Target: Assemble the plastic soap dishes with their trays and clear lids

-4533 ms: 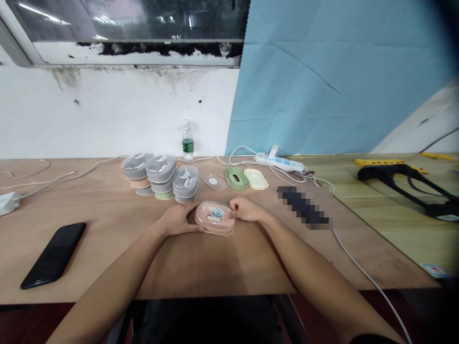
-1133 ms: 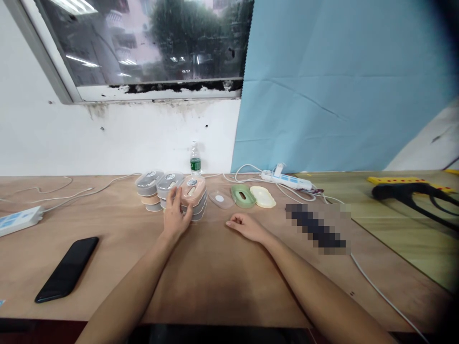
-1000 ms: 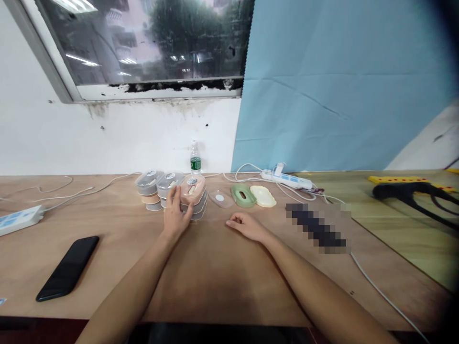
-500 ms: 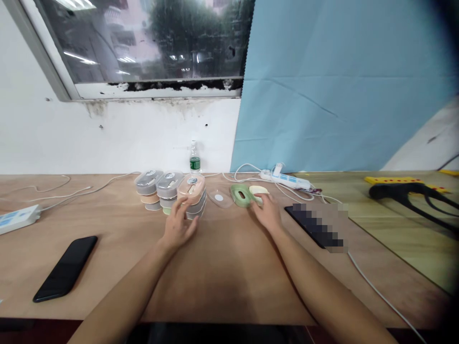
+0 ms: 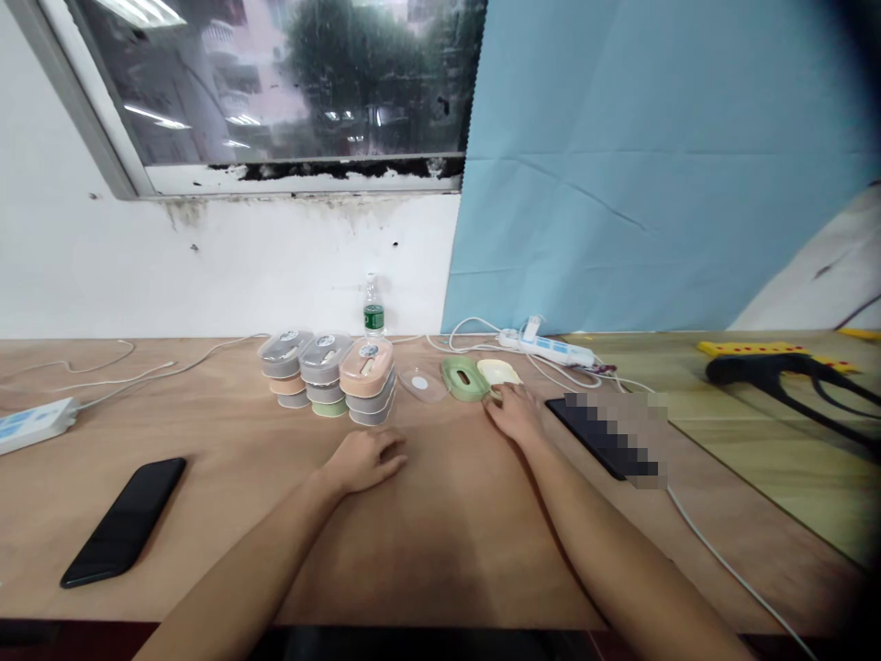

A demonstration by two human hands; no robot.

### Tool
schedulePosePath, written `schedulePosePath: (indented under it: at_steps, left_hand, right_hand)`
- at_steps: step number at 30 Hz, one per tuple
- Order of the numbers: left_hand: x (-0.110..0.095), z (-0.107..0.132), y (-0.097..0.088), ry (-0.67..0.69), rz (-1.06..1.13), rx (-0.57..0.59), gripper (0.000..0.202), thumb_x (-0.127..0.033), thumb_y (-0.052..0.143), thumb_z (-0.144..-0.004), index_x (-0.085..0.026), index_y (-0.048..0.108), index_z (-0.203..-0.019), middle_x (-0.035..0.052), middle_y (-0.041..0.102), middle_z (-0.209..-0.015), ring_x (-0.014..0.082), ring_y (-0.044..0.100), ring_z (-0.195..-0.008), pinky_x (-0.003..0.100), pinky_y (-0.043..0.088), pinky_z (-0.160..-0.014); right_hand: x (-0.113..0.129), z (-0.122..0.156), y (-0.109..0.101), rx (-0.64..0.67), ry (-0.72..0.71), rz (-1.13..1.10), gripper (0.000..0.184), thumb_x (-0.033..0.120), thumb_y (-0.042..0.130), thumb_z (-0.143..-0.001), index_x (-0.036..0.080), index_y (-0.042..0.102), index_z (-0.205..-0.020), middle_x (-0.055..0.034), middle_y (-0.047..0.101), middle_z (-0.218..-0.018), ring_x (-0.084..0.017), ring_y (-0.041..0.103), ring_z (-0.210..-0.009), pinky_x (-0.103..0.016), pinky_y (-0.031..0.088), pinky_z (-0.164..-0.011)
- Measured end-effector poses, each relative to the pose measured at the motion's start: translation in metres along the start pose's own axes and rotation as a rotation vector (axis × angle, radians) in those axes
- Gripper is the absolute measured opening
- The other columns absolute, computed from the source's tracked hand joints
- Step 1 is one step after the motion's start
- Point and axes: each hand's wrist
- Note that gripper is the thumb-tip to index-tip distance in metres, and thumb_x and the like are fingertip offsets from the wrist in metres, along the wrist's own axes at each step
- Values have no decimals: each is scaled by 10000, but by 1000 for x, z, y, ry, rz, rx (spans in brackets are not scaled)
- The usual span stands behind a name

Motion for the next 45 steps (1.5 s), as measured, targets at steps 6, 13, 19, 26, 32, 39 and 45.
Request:
schedulePosePath:
  at_steps: [6, 13, 19, 26, 32, 39, 45]
  left_hand:
    - [9, -1, -2, -103, 33, 2, 349, -432, 490, -884, -220, 601, -1139, 51, 654, -1058, 205, 620, -906, 300, 470, -766]
    - [10, 0, -4, -114, 43, 7, 374, -451, 488, -883, -224, 599, -1158, 51, 654, -1044, 199, 618, -882, 295, 463, -751]
    - [13, 0, -2, -149, 77, 14, 466, -474, 528, -853, -213, 531, -1240, 64, 647, -1093, 212, 621, -905, 303, 468, -765]
    - [5, 4, -7, -164, 213, -6, 784, -559, 550, -825, -207, 232, -1450, 56, 664, -1055, 190, 630, -790, 297, 472, -705]
    - [8, 1, -11, -164, 148, -4, 464, -493, 470, -893, -219, 524, -1264, 13, 673, -834, 168, 616, -741, 256, 440, -645]
    - [-5, 1, -4, -122, 30, -51, 568, -570, 470, -872, -233, 484, -1329, 79, 622, -1102, 215, 616, -923, 320, 481, -797]
    - [-26, 0, 5, 43, -6, 20, 548, -617, 484, -845, -269, 567, -1260, 92, 485, -1324, 265, 542, -1130, 391, 456, -944]
  right_hand:
    - [-15, -7, 6, -53, -16, -119, 115, 250, 534, -786, 188, 630, -792, -91, 651, -938, -243, 584, -915, -346, 419, -832]
    - [-1, -3, -8, -518, 71, -524, 213, 329, 435, -871, 172, 522, -985, -160, 612, -1108, -267, 563, -1032, -414, 429, -876]
    - [36, 23, -23, -508, -119, -853, 281, 443, 419, -911, 196, 458, -1037, -145, 619, -1136, -233, 607, -980, -383, 475, -826]
    - [72, 49, -29, -136, -143, -843, 373, 497, 341, -931, 196, 536, -1033, -91, 655, -968, -216, 611, -892, -321, 474, -785]
    - [77, 43, -24, 95, -259, -539, 241, 408, 477, -873, 214, 619, -865, -56, 647, -919, -192, 592, -768, -317, 460, -730]
    - [37, 18, -8, -8, -159, -391, 401, 342, 514, -852, 188, 558, -1220, -113, 545, -1264, -238, 578, -1046, -349, 451, -877]
    - [30, 13, 0, 139, -175, -364, 454, 358, 573, -823, 198, 538, -1247, -118, 576, -1248, -250, 560, -1110, -366, 429, -914]
Point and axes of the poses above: each hand's wrist, its own z-axis away from the middle knuckle, its own y-axis out of the palm, x = y × z
